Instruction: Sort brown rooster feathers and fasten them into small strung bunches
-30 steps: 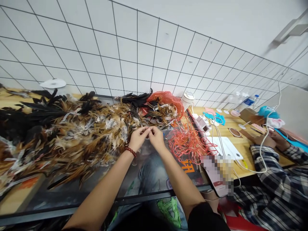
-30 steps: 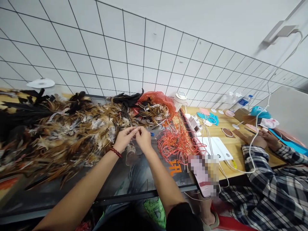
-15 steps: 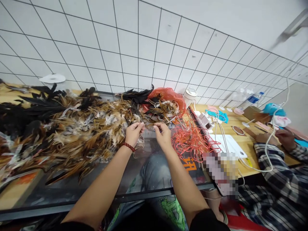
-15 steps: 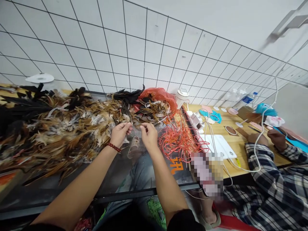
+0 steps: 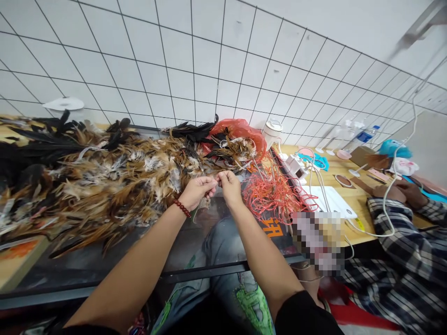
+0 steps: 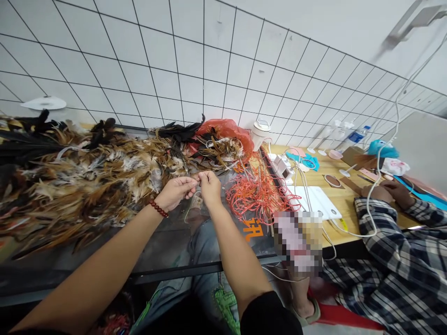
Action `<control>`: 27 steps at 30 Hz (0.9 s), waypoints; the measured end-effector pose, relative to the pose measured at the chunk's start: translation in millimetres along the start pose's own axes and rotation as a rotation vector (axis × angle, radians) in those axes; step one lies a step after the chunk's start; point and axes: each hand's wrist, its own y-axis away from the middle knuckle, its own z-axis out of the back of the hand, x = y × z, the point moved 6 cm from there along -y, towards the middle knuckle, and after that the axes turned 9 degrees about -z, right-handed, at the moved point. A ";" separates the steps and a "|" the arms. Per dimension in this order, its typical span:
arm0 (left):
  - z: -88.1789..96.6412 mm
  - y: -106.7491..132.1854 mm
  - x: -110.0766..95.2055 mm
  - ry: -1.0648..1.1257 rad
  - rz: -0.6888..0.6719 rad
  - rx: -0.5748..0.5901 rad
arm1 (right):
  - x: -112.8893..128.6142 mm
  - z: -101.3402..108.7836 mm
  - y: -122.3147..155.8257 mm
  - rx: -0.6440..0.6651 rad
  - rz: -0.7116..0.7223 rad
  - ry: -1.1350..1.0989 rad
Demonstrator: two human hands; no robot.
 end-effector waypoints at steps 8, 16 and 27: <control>-2.0 2.6 -5.3 0.033 -0.083 0.031 | -0.4 13.0 -6.6 -0.156 0.012 -0.124; -18.4 8.8 -4.5 0.198 -0.013 0.278 | 4.6 13.9 -3.3 -0.207 0.030 -0.069; -10.4 8.1 -14.6 0.479 -0.006 0.098 | 27.1 6.3 0.1 0.059 -0.085 -0.474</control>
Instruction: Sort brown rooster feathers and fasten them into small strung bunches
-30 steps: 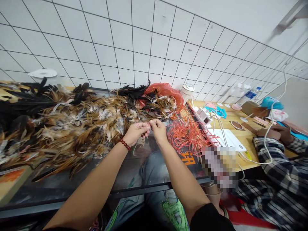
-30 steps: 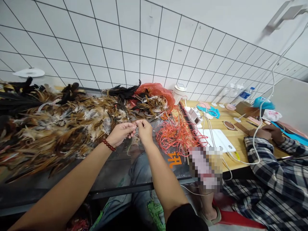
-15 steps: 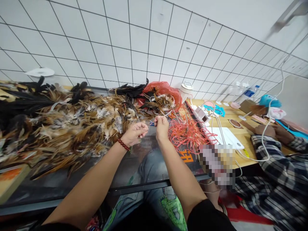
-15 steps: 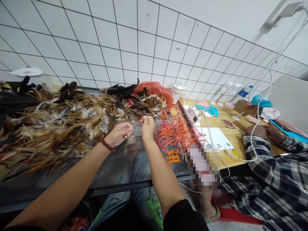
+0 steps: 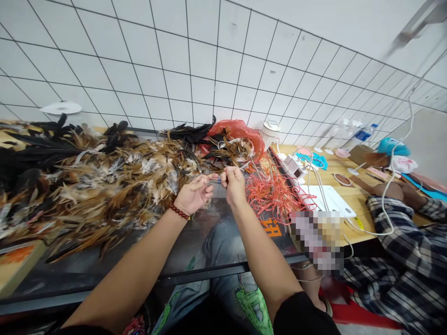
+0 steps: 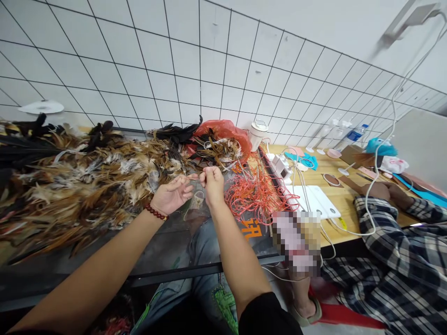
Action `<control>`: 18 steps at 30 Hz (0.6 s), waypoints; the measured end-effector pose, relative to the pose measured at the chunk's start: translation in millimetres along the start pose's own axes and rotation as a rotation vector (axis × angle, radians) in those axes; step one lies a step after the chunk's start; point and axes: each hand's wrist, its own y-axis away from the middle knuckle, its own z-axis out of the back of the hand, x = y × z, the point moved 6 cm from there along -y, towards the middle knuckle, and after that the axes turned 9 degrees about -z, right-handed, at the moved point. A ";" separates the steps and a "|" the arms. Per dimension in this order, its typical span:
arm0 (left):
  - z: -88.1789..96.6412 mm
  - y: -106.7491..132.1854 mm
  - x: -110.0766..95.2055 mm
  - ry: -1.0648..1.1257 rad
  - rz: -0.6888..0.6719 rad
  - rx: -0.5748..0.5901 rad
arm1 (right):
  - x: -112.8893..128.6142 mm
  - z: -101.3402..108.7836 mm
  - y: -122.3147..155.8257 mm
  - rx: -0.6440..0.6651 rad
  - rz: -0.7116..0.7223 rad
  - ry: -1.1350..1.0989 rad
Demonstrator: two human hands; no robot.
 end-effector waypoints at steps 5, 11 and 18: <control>-7.2 0.7 -3.2 -0.026 0.018 0.078 | -4.7 -10.5 4.3 0.037 0.116 0.175; 18.4 -8.3 -17.1 -0.078 -0.126 -0.185 | 11.0 13.8 -3.7 -0.118 0.130 0.110; 43.1 -9.8 -16.7 -0.288 -0.352 -0.473 | 3.6 25.9 -11.4 -0.005 -0.084 0.703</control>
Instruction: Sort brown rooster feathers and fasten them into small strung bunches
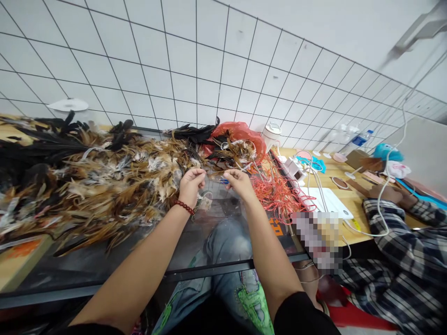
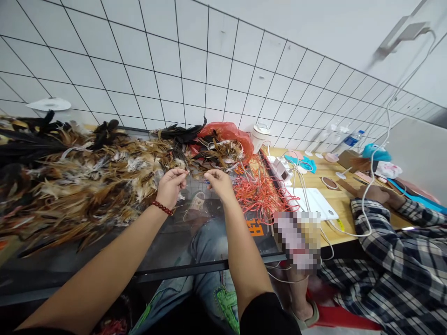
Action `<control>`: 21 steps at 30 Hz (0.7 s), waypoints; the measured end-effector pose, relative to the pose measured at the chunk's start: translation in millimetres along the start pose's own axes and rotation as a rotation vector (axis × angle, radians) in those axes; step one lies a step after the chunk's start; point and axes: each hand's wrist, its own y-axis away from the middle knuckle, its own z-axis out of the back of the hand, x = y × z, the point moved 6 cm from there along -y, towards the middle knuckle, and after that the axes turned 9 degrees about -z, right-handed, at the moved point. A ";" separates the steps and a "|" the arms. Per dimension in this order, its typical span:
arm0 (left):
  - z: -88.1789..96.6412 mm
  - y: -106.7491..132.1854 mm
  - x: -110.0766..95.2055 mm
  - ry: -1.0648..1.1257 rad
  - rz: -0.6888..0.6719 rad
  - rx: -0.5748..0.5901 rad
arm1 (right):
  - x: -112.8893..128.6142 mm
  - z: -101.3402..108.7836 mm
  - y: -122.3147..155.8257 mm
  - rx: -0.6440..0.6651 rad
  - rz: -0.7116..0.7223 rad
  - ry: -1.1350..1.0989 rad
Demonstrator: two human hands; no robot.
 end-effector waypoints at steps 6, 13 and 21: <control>-1.7 3.2 4.3 -0.126 -0.070 -0.009 | -0.4 -8.6 0.7 -0.204 0.116 0.901; -0.6 6.0 7.3 -0.110 -0.031 -0.063 | 13.3 18.1 7.3 -0.091 0.059 0.785; 2.8 3.7 10.3 -0.085 -0.012 -0.138 | 0.6 76.5 14.0 -0.279 -0.111 0.980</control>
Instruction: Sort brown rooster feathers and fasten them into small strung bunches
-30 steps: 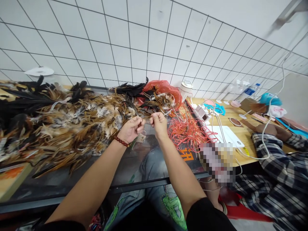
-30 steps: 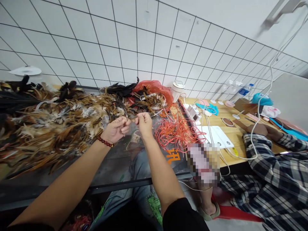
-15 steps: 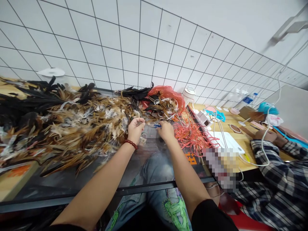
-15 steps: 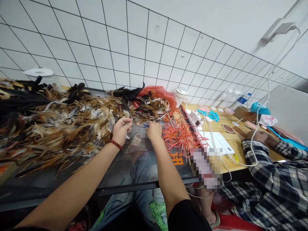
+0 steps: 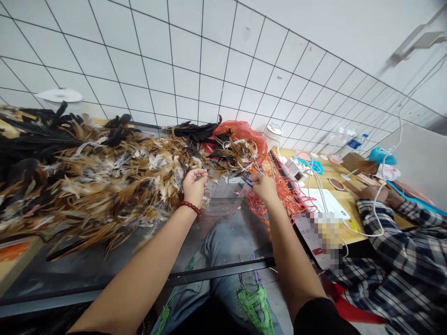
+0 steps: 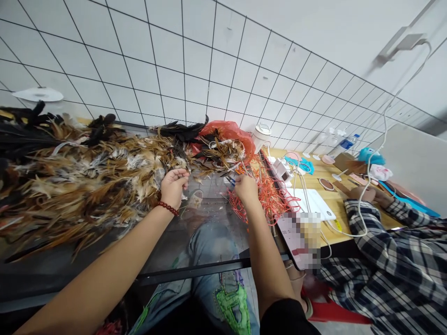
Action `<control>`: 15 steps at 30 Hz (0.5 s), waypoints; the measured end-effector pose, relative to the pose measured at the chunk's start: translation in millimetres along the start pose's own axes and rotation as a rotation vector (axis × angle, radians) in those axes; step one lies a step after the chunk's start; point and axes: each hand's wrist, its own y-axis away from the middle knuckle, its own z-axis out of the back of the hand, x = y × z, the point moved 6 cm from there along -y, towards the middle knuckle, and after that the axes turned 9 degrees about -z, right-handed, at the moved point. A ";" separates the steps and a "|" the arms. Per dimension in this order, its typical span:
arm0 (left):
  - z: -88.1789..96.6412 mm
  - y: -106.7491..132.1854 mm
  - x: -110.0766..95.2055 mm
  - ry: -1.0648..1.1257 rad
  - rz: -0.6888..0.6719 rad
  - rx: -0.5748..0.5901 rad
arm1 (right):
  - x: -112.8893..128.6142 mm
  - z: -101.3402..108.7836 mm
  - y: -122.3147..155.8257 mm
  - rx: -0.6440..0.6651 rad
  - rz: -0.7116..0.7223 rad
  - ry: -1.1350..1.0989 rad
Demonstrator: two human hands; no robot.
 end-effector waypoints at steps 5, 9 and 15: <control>-0.3 -2.5 1.2 0.011 -0.008 -0.013 | 39.5 -4.9 12.3 -0.141 0.194 0.081; 0.5 -3.6 0.5 -0.002 -0.014 -0.022 | 97.8 -33.9 23.8 -0.009 0.373 0.066; 0.3 -3.7 -5.2 0.007 -0.032 -0.005 | 121.3 -65.7 4.8 0.093 0.307 -0.106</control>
